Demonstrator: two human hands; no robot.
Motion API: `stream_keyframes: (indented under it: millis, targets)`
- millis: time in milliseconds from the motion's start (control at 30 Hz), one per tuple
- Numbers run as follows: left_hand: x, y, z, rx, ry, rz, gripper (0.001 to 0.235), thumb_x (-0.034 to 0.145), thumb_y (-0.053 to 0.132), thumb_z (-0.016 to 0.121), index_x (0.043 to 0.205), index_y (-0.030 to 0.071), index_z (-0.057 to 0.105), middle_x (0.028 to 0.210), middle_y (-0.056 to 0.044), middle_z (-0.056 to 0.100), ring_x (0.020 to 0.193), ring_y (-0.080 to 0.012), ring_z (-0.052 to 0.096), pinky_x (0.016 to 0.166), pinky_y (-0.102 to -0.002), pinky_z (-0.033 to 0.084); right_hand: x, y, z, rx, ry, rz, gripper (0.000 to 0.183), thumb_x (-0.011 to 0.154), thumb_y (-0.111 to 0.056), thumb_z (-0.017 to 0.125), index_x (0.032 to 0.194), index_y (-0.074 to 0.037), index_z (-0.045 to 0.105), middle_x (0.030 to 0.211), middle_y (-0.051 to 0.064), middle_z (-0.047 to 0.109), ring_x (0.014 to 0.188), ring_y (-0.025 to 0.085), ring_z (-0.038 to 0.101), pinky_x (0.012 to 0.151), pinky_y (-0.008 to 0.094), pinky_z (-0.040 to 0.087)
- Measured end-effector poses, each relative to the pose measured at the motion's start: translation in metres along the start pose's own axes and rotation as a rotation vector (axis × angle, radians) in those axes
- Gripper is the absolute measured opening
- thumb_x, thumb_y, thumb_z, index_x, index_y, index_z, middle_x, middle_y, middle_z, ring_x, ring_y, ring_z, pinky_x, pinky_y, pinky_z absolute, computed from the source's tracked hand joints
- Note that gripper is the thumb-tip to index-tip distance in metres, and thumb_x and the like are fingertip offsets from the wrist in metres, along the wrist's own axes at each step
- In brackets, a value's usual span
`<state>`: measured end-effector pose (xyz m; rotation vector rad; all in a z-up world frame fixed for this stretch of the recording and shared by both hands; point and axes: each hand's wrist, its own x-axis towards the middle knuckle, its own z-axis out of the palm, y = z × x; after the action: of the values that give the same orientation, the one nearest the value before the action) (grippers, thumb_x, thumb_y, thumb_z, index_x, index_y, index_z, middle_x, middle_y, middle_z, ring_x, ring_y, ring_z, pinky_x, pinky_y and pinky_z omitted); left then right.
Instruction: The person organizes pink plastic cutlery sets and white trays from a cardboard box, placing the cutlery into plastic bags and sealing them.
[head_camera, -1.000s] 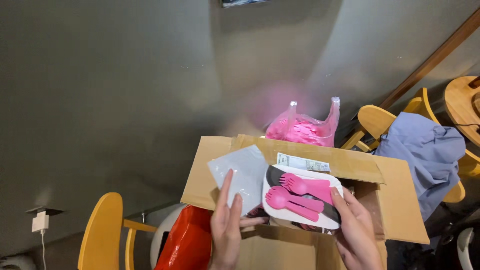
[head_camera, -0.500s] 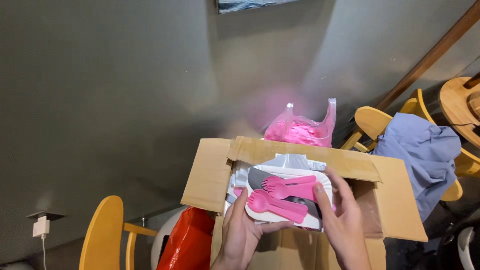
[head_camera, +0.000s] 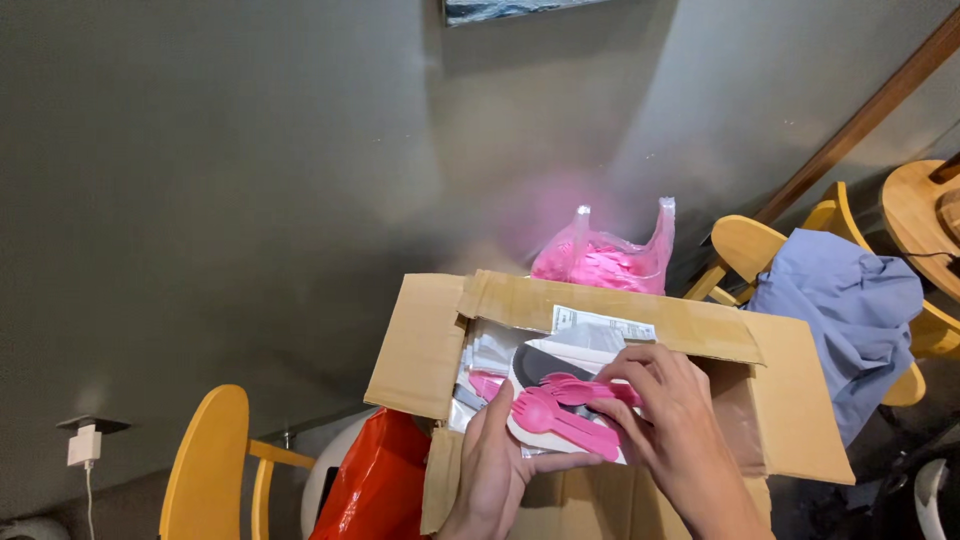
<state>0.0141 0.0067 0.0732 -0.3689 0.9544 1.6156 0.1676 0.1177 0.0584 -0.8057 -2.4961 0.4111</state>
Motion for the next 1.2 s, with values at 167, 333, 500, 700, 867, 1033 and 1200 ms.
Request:
stream_keyframes:
  millis: [167,333,500,700,867,1033,1200]
  targets:
    - [-0.005,0.002,0.005,-0.008,0.040,0.013,0.043,0.105,0.028,0.049,0.129,-0.007,0.056,0.109,-0.030,0.066,0.104,-0.0513,0.069,0.078,-0.073,0.058,0.002,-0.004,-0.002,0.063,-0.005,0.037,0.016,0.097,-0.033,0.064,0.101,-0.018,0.066,0.095,-0.005,0.067,0.092,0.016,0.061,0.092,0.033,0.041]
    - [-0.006,0.001,0.005,-0.002,-0.031,0.025,0.054,0.104,0.030,0.043,0.142,-0.004,0.060,0.122,-0.030,0.072,0.113,-0.0503,0.069,0.083,-0.069,0.059,0.006,-0.028,-0.020,0.143,0.094,0.055,0.019,0.093,-0.024,0.067,0.106,-0.010,0.069,0.103,0.001,0.073,0.102,0.020,0.066,0.091,0.033,0.047]
    - [-0.001,-0.001,0.007,-0.050,0.075,-0.010,0.047,0.104,0.030,0.048,0.135,-0.005,0.053,0.121,-0.034,0.068,0.104,-0.0511,0.069,0.081,-0.067,0.059,-0.014,-0.016,0.009,0.210,-0.109,0.121,0.031,0.092,-0.031,0.069,0.120,-0.018,0.073,0.096,0.000,0.071,0.091,0.017,0.067,0.081,0.031,0.049]
    - [-0.001,-0.003,0.004,0.057,0.166,-0.019,0.053,0.101,0.035,0.051,0.145,0.005,0.050,0.118,-0.027,0.069,0.093,-0.0401,0.070,0.079,-0.060,0.062,-0.022,-0.016,0.034,0.075,-0.110,0.069,0.026,0.092,-0.031,0.072,0.115,-0.018,0.070,0.094,0.003,0.060,0.085,0.022,0.061,0.073,0.036,0.048]
    - [0.005,-0.007,0.004,0.049,0.195,-0.036,0.055,0.100,0.036,0.053,0.146,0.007,0.049,0.118,-0.027,0.068,0.096,-0.0390,0.069,0.082,-0.061,0.062,-0.029,-0.010,0.050,-0.051,-0.112,0.129,0.019,0.094,-0.032,0.070,0.104,-0.017,0.063,0.103,0.003,0.056,0.089,0.023,0.060,0.071,0.038,0.047]
    - [0.017,-0.012,0.000,0.034,0.216,-0.017,0.058,0.096,0.035,0.058,0.147,0.007,0.050,0.119,-0.023,0.069,0.092,-0.0374,0.070,0.079,-0.056,0.062,-0.037,-0.012,0.060,-0.220,-0.226,0.166,0.042,0.084,-0.015,0.064,0.122,-0.026,0.053,0.100,-0.002,0.055,0.095,0.023,0.055,0.078,0.037,0.039]
    - [0.014,-0.006,0.005,-0.004,0.192,0.006,0.054,0.098,0.033,0.056,0.143,0.004,0.052,0.123,-0.024,0.067,0.095,-0.0374,0.069,0.076,-0.058,0.061,-0.033,-0.005,0.065,-0.205,-0.165,0.086,0.050,0.084,-0.004,0.063,0.130,-0.022,0.056,0.102,0.002,0.055,0.090,0.024,0.055,0.073,0.037,0.043]
